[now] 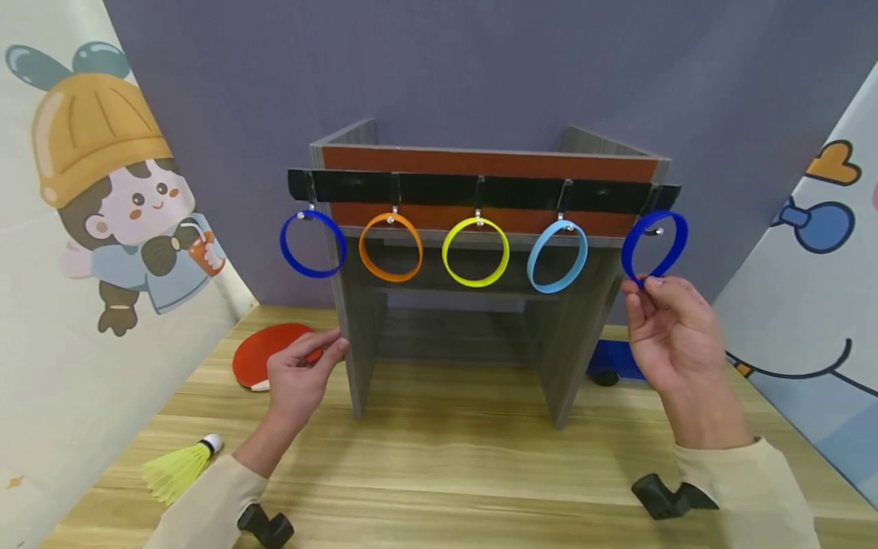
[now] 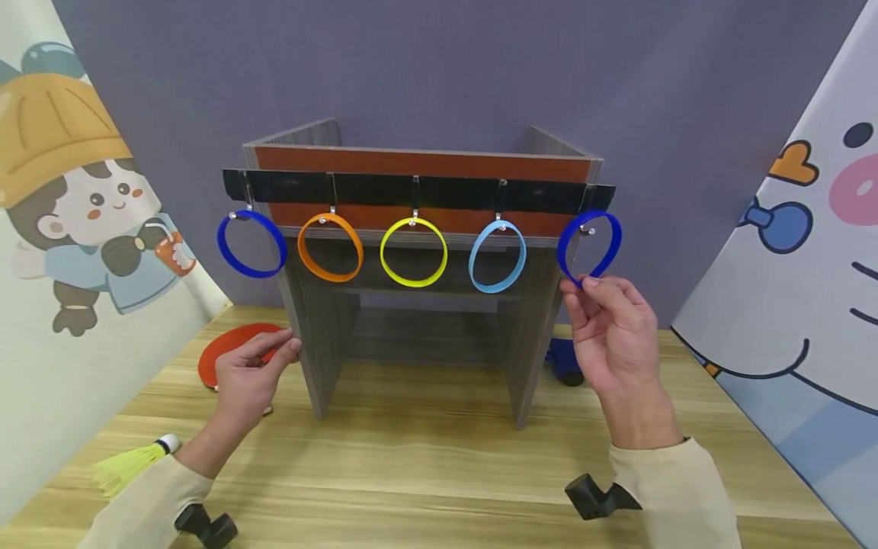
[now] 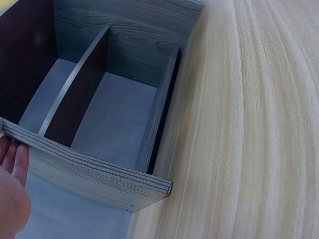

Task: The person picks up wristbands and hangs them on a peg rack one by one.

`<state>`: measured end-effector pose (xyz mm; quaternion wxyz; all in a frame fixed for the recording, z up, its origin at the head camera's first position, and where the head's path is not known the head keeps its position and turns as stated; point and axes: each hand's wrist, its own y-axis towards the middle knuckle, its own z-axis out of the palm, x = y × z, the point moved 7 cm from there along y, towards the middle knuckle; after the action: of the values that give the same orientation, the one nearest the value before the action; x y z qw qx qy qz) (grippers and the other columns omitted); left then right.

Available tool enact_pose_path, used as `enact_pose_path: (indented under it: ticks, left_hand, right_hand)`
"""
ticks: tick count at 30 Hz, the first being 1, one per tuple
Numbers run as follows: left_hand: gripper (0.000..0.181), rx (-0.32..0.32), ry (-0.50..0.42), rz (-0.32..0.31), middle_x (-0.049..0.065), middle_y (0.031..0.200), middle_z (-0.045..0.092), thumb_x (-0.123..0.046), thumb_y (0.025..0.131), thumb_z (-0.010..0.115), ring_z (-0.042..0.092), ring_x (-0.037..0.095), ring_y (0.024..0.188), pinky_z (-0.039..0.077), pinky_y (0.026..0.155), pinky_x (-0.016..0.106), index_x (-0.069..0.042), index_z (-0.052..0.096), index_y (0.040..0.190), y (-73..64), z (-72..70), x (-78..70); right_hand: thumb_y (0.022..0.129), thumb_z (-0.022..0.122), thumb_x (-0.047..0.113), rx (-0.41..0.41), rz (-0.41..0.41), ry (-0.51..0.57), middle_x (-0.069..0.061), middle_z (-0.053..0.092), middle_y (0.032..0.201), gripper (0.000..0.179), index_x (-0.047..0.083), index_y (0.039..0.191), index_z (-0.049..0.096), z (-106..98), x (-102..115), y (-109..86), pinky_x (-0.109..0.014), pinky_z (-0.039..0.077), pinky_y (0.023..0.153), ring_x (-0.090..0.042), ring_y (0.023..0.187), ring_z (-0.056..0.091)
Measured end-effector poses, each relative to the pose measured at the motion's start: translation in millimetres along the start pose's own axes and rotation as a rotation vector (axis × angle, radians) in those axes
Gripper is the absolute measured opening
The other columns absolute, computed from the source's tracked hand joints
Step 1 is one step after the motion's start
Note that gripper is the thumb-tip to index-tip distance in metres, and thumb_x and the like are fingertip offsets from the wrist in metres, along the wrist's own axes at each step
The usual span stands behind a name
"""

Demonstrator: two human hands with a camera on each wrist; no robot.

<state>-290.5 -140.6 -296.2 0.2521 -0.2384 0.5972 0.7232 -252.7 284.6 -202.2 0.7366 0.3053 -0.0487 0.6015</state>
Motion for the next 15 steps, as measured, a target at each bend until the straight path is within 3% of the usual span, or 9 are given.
enact_pose_path:
  ticks: [7,15]
  left_hand:
    - [0.019,0.007,-0.012,0.013,0.011,0.082,0.067,0.026,0.074,0.063,0.066,0.012,0.072,0.057,0.065,0.024,0.024,0.062,0.093,0.8,4.2,-11.2]
    - [0.019,0.01,0.014,0.025,0.012,0.082,0.067,0.028,0.074,0.063,0.066,0.011,0.071,0.057,0.062,0.023,0.025,0.061,0.092,-0.7,0.2,-3.1]
  right_hand:
    - [0.094,0.048,-0.011,-0.016,0.008,-0.03,-0.024,0.066,0.088,0.015,-0.008,0.085,0.059,-6.8,-2.9,1.1,-0.032,0.058,0.069,-0.033,0.076,0.068]
    - [0.094,0.049,-0.009,0.001,0.0,-0.058,-0.023,0.067,0.089,0.013,-0.008,0.088,0.061,-8.7,-4.7,-0.6,-0.031,0.058,0.071,-0.032,0.078,0.069]
